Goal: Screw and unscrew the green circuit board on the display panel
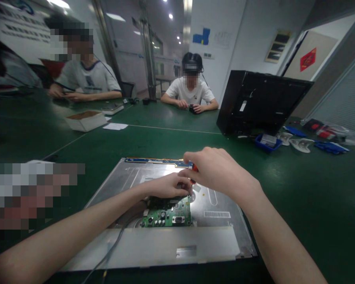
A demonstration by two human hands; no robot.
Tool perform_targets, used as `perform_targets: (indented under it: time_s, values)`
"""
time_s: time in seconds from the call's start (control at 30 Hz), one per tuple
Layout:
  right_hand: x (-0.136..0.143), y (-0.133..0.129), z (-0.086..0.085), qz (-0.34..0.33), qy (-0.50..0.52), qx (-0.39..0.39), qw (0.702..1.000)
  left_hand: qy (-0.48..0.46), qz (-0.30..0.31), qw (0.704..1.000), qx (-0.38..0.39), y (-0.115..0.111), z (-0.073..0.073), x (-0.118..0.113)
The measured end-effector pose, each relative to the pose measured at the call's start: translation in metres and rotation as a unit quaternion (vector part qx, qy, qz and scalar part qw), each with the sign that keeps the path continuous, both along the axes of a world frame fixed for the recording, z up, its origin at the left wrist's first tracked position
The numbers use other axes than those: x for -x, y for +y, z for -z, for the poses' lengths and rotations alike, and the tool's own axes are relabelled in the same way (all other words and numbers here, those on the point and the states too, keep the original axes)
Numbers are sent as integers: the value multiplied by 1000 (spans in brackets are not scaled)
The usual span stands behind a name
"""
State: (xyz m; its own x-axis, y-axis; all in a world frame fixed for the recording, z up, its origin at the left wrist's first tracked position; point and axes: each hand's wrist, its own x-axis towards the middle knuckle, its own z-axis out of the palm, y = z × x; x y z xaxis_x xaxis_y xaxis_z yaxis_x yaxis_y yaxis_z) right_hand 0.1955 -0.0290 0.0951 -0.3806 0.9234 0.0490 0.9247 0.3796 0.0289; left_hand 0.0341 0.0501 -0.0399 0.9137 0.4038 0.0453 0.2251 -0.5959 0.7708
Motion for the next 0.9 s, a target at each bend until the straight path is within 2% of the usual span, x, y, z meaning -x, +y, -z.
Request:
perform_targets:
  time_s: [0.17, 0.37, 0.7, 0.8, 0.9]
  values:
    - [5, 0, -2, 12, -25, -12, 1000, -10, 5, 1000, 0, 1, 1, -2]
    - [6, -1, 2, -15, -22, -21, 999, -3, 15, 1000, -6, 2, 1, -2]
    - [-6, -3, -1, -69, 65, 54, 994, -3, 2, 1000, -5, 1, 0, -1]
    - [-4, -5, 0, -49, 45, 33, 997, -8, 5, 1000, -3, 1, 0, -1]
    - [1, -4, 1, 3, -1, 2, 1000, -6, 7, 1000, -1, 1, 0, -1]
